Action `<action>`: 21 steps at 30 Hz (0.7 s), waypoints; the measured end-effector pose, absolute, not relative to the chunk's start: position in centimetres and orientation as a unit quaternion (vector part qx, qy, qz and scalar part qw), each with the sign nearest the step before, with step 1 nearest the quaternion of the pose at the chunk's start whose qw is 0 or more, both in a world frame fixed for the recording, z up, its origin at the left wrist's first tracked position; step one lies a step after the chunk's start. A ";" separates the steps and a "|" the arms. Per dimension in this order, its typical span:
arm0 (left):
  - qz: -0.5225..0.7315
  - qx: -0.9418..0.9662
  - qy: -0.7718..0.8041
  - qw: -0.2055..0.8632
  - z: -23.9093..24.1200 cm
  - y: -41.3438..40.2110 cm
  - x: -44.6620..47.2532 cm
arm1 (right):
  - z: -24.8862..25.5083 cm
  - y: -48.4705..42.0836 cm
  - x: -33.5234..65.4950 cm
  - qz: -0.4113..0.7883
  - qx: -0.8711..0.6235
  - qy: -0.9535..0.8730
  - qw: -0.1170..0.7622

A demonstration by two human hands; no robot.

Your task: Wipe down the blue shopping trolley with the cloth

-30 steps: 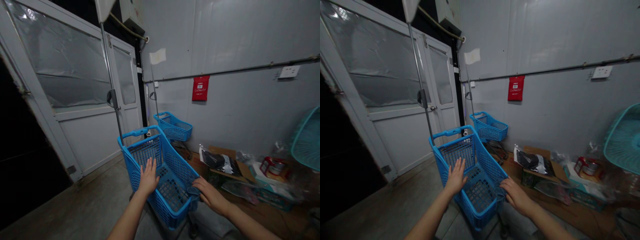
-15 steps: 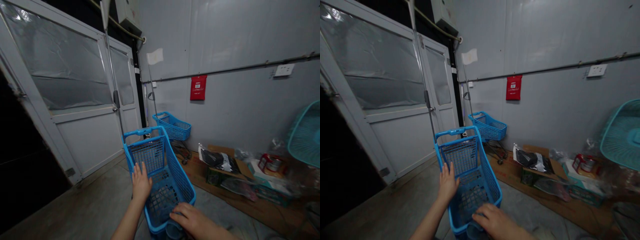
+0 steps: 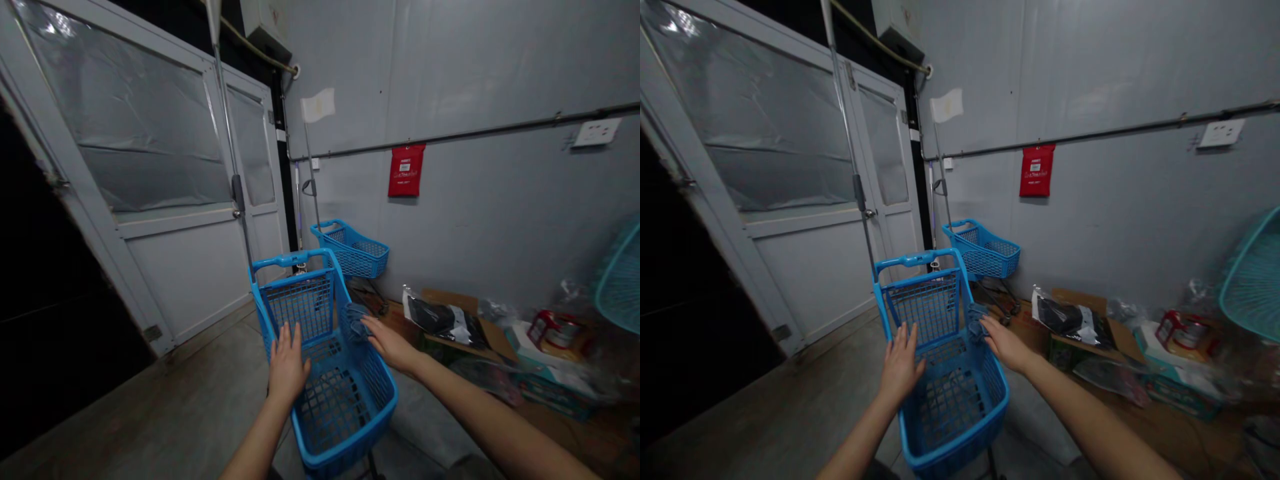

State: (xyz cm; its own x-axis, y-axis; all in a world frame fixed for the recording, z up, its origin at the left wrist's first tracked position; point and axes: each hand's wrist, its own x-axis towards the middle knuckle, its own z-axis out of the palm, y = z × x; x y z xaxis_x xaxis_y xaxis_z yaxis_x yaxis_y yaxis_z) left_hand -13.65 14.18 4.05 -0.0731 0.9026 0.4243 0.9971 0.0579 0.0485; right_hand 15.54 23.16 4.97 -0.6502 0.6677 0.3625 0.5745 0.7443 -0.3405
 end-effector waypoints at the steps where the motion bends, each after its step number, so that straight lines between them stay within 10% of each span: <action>1: -0.174 -0.664 -0.713 0.141 4.0 14.2 -13.7 | 4.0 22.5 15.6 0.101 -0.351 -0.897 0.250; 15: -0.248 -0.656 -0.707 0.091 3.7 16.4 -14.5 | 0.0 7.7 15.7 0.087 -0.318 -0.873 0.359; 21: -0.247 -0.660 -0.705 0.079 3.3 17.0 -15.5 | 1.8 7.2 15.7 0.052 -0.309 -0.921 0.230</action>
